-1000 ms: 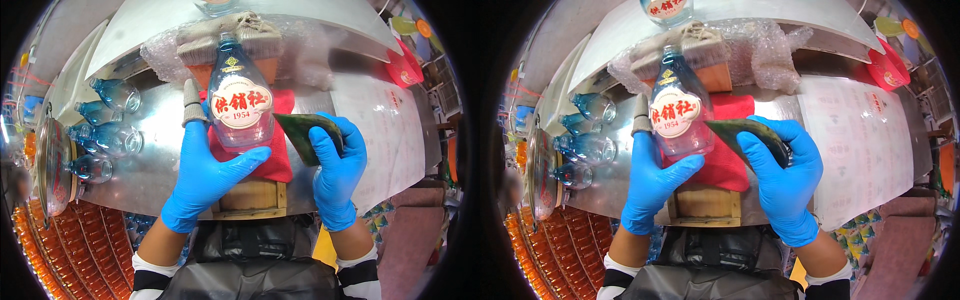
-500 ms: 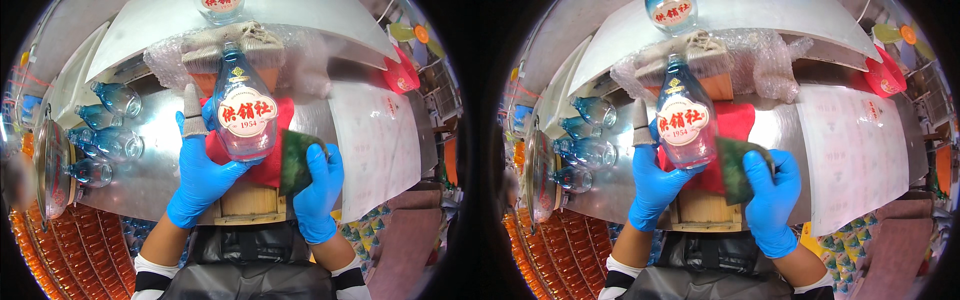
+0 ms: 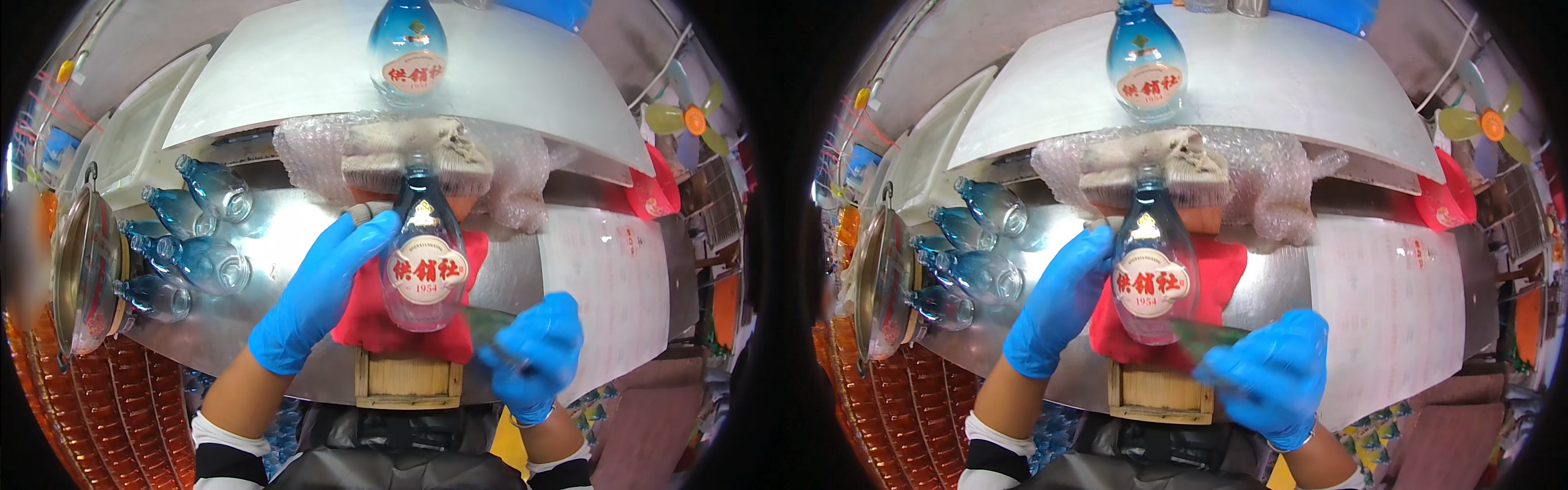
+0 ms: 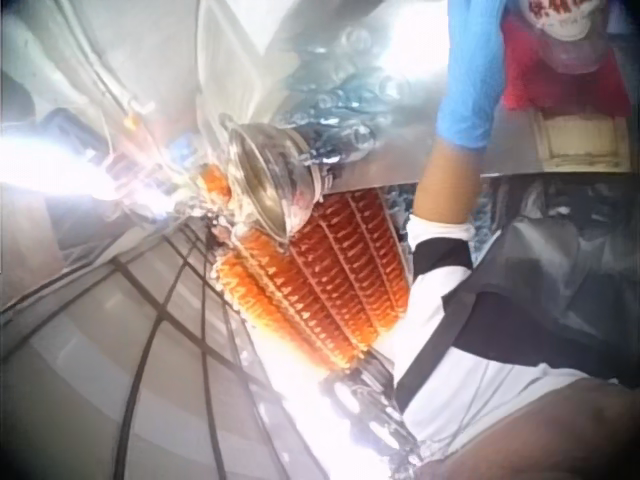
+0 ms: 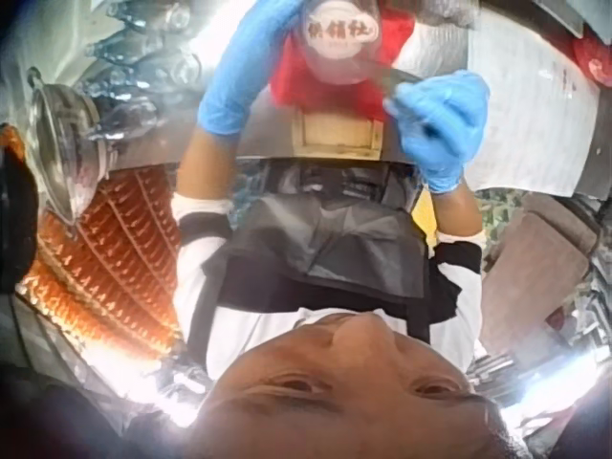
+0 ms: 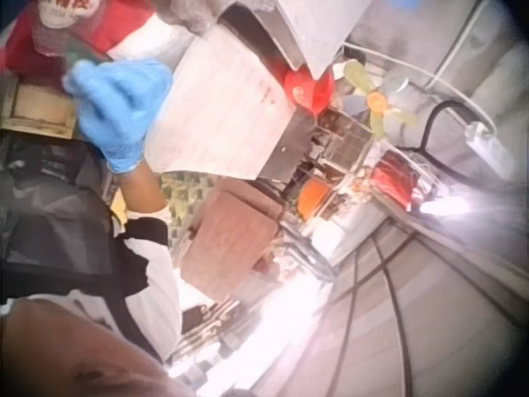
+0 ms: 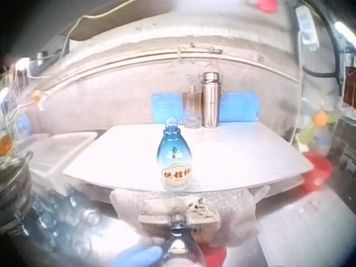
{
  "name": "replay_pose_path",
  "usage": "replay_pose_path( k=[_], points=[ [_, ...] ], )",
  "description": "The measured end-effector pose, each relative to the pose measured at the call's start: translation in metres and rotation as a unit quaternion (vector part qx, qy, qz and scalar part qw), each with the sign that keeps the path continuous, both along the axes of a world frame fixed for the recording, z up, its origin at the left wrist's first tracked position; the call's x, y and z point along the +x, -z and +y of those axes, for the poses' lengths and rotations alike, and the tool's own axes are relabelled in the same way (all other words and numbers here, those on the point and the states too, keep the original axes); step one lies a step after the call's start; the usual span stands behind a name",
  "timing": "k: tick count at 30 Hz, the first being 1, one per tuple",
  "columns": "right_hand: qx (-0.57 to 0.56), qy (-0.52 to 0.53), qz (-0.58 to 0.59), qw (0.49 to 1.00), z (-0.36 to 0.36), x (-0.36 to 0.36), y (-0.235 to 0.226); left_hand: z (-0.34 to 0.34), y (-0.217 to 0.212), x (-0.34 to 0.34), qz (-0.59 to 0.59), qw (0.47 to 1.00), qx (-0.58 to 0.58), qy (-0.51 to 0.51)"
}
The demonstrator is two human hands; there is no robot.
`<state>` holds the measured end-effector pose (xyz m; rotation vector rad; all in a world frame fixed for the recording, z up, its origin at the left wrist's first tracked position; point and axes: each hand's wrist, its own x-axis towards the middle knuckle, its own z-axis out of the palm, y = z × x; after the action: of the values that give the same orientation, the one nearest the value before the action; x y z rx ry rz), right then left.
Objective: The person applies circular paper labels to the bodies of clear glass bottles. They peel each label from a sheet, position it on the bottle, and smooth it down using a green plastic scraper to remove air bubbles. The process is repeated for multiple bottles in a sequence.
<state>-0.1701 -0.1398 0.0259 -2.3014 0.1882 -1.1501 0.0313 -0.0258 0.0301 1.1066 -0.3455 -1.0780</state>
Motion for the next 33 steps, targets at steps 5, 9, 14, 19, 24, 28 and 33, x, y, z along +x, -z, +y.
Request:
replay_pose_path(
  k=[5, 9, 14, 19, 24, 28, 33],
  points=[
    [-0.288, -0.139, 0.085, 0.944, -0.009, 0.010, -0.021, -0.021, -0.028, 0.002, -0.006, 0.995, 0.079, 0.065],
    [-0.224, -0.186, 0.093, 0.952, -0.018, 0.016, -0.023, -0.027, -0.028, 0.002, 0.027, 0.994, 0.089, 0.052],
    [-0.124, -0.213, 0.203, 0.948, -0.031, 0.038, -0.048, -0.026, -0.028, 0.006, 0.030, 0.989, 0.138, 0.043],
    [-0.078, -0.174, 0.230, 0.954, -0.041, 0.079, -0.072, -0.028, -0.024, 0.007, 0.042, 0.991, 0.119, 0.033],
    [0.059, -0.119, 0.128, 0.983, -0.071, 0.131, -0.055, -0.023, -0.019, 0.007, 0.135, 0.990, -0.030, 0.039],
    [0.214, -0.084, 0.099, 0.968, -0.071, 0.127, -0.050, 0.000, 0.013, -0.001, -0.096, 0.992, 0.010, 0.083],
    [0.686, -0.265, 0.005, 0.678, -0.085, 0.072, -0.023, 0.015, 0.021, -0.009, -0.157, 0.985, -0.007, 0.068]
  ],
)
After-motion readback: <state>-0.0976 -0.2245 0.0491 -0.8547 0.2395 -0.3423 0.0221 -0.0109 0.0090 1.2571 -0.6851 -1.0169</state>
